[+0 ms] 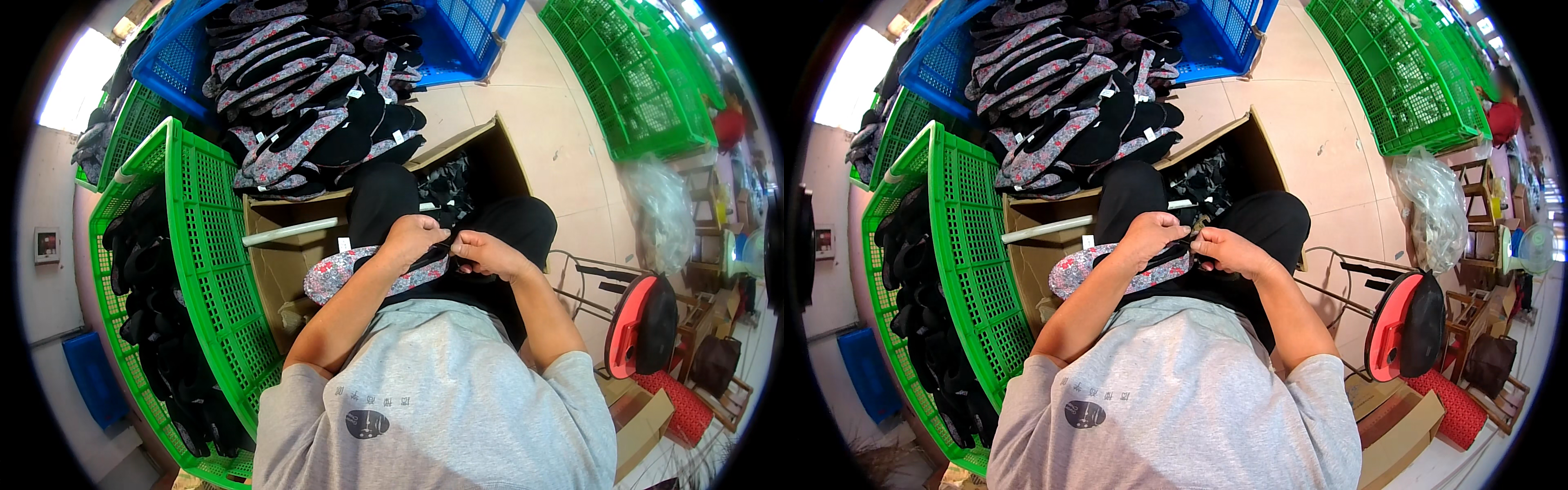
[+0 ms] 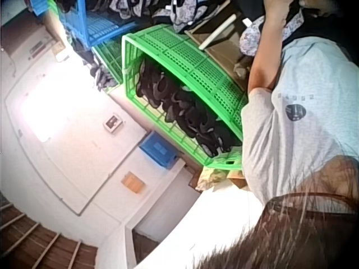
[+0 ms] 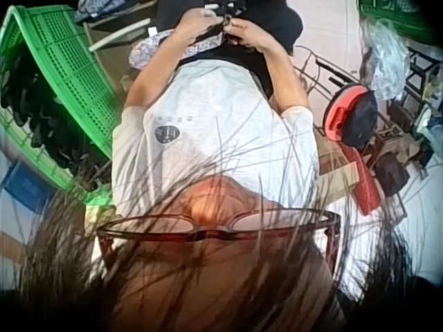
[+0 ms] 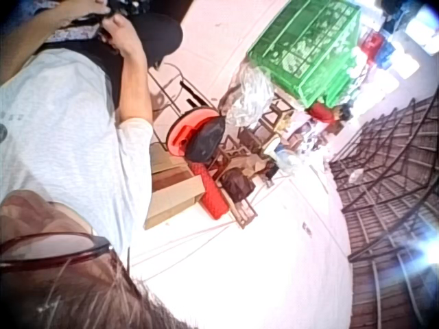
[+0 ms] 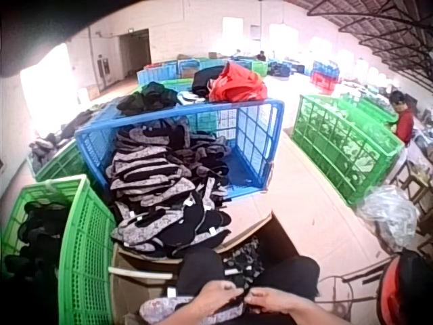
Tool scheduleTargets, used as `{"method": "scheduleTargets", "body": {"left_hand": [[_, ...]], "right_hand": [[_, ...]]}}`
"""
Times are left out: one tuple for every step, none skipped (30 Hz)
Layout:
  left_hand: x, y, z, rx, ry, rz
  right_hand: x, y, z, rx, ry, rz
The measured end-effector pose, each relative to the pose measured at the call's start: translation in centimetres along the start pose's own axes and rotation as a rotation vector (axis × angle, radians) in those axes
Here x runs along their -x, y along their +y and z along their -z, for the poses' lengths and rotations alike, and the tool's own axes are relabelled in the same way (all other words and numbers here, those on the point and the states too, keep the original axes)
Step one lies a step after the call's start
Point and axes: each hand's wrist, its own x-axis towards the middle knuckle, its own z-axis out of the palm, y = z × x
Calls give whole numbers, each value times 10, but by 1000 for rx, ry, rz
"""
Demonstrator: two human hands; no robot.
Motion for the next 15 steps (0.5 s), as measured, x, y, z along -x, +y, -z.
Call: {"method": "scheduleTargets", "body": {"left_hand": [[0,0,0,-1,1,0],[0,0,0,-3,1,1],[-1,-2,0,0,-1,15],[-3,-4,1,2,-3,29],[-4,-5,1,5,-5,44],[-4,-5,1,13,-2,37],[-4,-4,0,20,1,31],[-3,-3,-1,28,4,24],[-2,-1,-1,10,19,7],[-1,1,-1,-9,34,-10],[-1,2,-1,-27,48,-27],[-4,-3,-2,6,61,-70],[-8,-10,-3,39,73,-114],[-12,-16,-3,72,85,-158],[-9,-12,-5,81,114,-137]], "right_hand": [[0,0,1,-1,-3,-1],[-1,2,2,-3,-6,-3],[-2,3,3,-4,-10,-4],[-3,4,3,-5,-7,-5],[-4,6,4,-5,-5,-6],[-5,6,4,-6,-3,-7],[-5,7,4,-14,0,-9],[-4,7,4,-23,3,-10],[-4,8,4,-31,6,-12],[-3,9,5,-53,19,-16],[-2,11,5,-75,33,-20],[0,13,5,-96,45,-23],[1,15,5,-107,58,-23],[3,16,4,-118,71,-23],[5,19,4,-133,86,-23]]}}
